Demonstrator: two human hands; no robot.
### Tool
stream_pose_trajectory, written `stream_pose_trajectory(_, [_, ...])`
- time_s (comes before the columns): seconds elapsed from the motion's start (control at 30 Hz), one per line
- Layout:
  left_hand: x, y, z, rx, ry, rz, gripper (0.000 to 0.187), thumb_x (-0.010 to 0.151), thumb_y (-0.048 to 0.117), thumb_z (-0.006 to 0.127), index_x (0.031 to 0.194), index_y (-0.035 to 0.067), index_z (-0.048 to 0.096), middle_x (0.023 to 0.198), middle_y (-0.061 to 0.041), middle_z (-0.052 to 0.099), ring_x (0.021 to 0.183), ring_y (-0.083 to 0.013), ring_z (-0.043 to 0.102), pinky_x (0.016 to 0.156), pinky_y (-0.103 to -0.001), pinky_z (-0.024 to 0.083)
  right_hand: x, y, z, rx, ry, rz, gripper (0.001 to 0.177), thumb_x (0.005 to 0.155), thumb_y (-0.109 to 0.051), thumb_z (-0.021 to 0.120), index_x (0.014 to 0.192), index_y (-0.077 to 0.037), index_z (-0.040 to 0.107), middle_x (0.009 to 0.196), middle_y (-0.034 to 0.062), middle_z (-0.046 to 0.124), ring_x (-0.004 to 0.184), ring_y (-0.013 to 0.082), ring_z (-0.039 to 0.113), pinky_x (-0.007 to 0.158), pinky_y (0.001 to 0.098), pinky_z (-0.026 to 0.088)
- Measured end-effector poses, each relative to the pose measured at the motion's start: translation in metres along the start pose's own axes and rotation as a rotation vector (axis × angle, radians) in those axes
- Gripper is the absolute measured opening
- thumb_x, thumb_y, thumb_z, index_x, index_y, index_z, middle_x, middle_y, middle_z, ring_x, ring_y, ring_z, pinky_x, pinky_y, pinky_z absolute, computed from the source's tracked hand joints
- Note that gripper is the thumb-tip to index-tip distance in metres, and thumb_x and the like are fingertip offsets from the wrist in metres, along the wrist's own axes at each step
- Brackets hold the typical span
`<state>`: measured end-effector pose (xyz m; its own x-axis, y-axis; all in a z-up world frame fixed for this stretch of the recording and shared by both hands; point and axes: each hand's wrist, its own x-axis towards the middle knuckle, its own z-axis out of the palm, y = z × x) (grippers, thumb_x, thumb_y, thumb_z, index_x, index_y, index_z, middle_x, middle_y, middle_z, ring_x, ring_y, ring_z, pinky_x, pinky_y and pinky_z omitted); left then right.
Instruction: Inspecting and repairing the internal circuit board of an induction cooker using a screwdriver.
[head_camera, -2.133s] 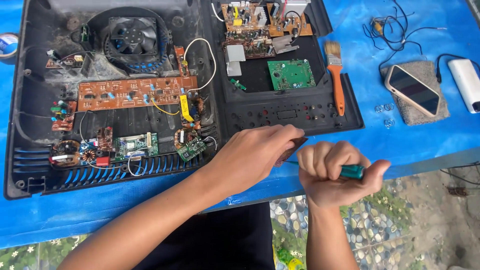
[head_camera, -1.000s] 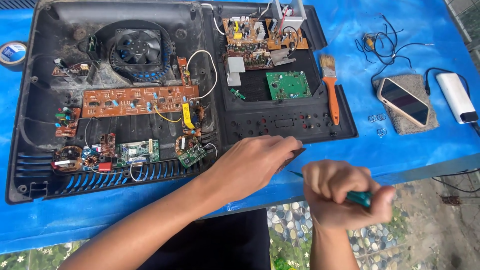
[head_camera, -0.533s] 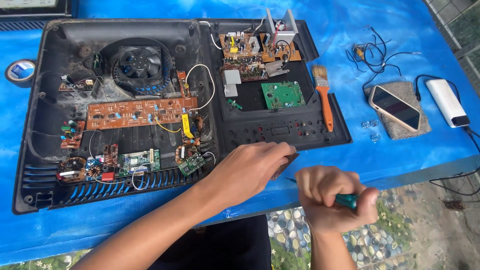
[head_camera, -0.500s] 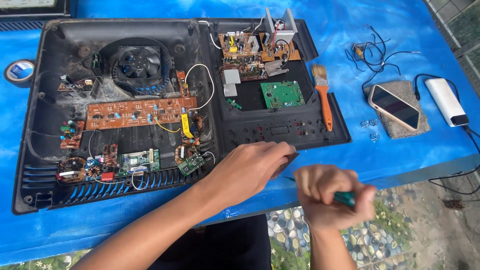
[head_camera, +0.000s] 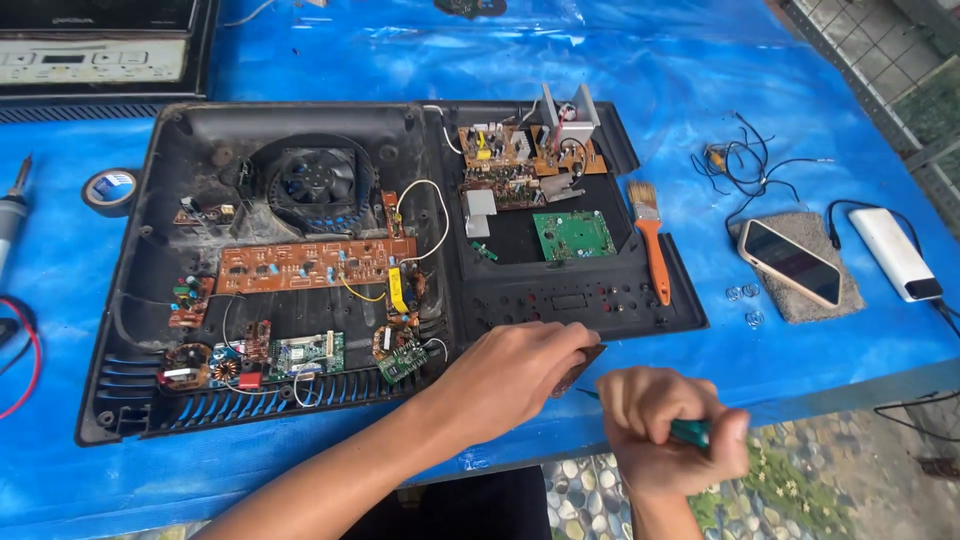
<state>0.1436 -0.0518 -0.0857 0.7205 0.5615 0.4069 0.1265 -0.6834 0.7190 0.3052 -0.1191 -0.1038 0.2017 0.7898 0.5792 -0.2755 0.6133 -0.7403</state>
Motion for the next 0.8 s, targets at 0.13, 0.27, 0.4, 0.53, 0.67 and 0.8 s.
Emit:
stream_pose_trajectory(0.13, [0.000,0.002,-0.001,-0.022,-0.023,-0.006,0.016,0.104,0.003,0.054,0.120,-0.001,0.058,0.092,-0.016,0.069,0.074,-0.0329,0.068,0.057,-0.045,0.050,-0.004,0.012,-0.004,0.034,0.004,0.074,0.064,0.104,-0.054,0.044,0.054,-0.014,0.039,0.050,-0.0026,0.023,0.043,0.0137,0.016,0.045,0.0356,0.010])
stream_pose_trajectory(0.27, [-0.001,-0.001,0.001,0.009,-0.011,-0.005,0.018,0.106,0.006,0.054,0.122,-0.001,0.058,0.096,-0.019,0.069,0.077,-0.0369,0.069,0.056,-0.046,0.048,0.002,-0.001,0.003,0.026,0.021,-0.031,0.063,0.106,-0.053,0.040,0.056,-0.016,0.034,0.051,-0.0049,0.019,0.042,0.0112,0.014,0.045,0.0351,0.009])
stream_pose_trajectory(0.4, [0.000,-0.001,0.001,0.012,-0.004,0.003,0.013,0.104,0.003,0.056,0.117,0.000,0.057,0.091,-0.017,0.068,0.071,-0.0348,0.067,0.054,-0.046,0.047,-0.001,0.015,-0.007,0.103,0.019,0.113,0.063,0.104,-0.052,0.043,0.055,-0.012,0.041,0.049,-0.0025,0.023,0.044,0.0124,0.016,0.045,0.0342,0.012])
stream_pose_trajectory(0.53, [0.000,0.002,-0.001,-0.010,-0.020,-0.018,0.014,0.106,0.007,0.053,0.118,0.001,0.058,0.092,-0.016,0.069,0.074,-0.0347,0.068,0.056,-0.046,0.048,0.000,0.009,-0.003,0.029,0.025,-0.022,0.062,0.107,-0.054,0.038,0.056,-0.018,0.034,0.051,-0.0057,0.019,0.041,0.0111,0.013,0.043,0.0359,0.008])
stream_pose_trajectory(0.67, [0.000,0.005,-0.004,-0.026,-0.043,-0.025,0.014,0.106,0.005,0.052,0.117,0.000,0.059,0.087,-0.013,0.068,0.071,-0.0303,0.067,0.057,-0.044,0.050,-0.005,0.014,-0.002,0.146,0.029,0.076,0.064,0.102,-0.052,0.046,0.053,-0.011,0.039,0.048,-0.0017,0.021,0.041,0.0146,0.016,0.045,0.0376,0.010])
stream_pose_trajectory(0.8, [0.001,0.000,-0.001,-0.031,-0.060,-0.042,0.020,0.107,0.010,0.052,0.125,0.002,0.058,0.102,-0.017,0.069,0.078,-0.0348,0.068,0.056,-0.048,0.047,-0.009,-0.001,-0.008,0.054,0.196,0.053,0.068,0.102,-0.065,0.049,0.056,-0.016,0.042,0.055,0.0007,0.023,0.048,0.0187,0.016,0.049,0.0423,0.012])
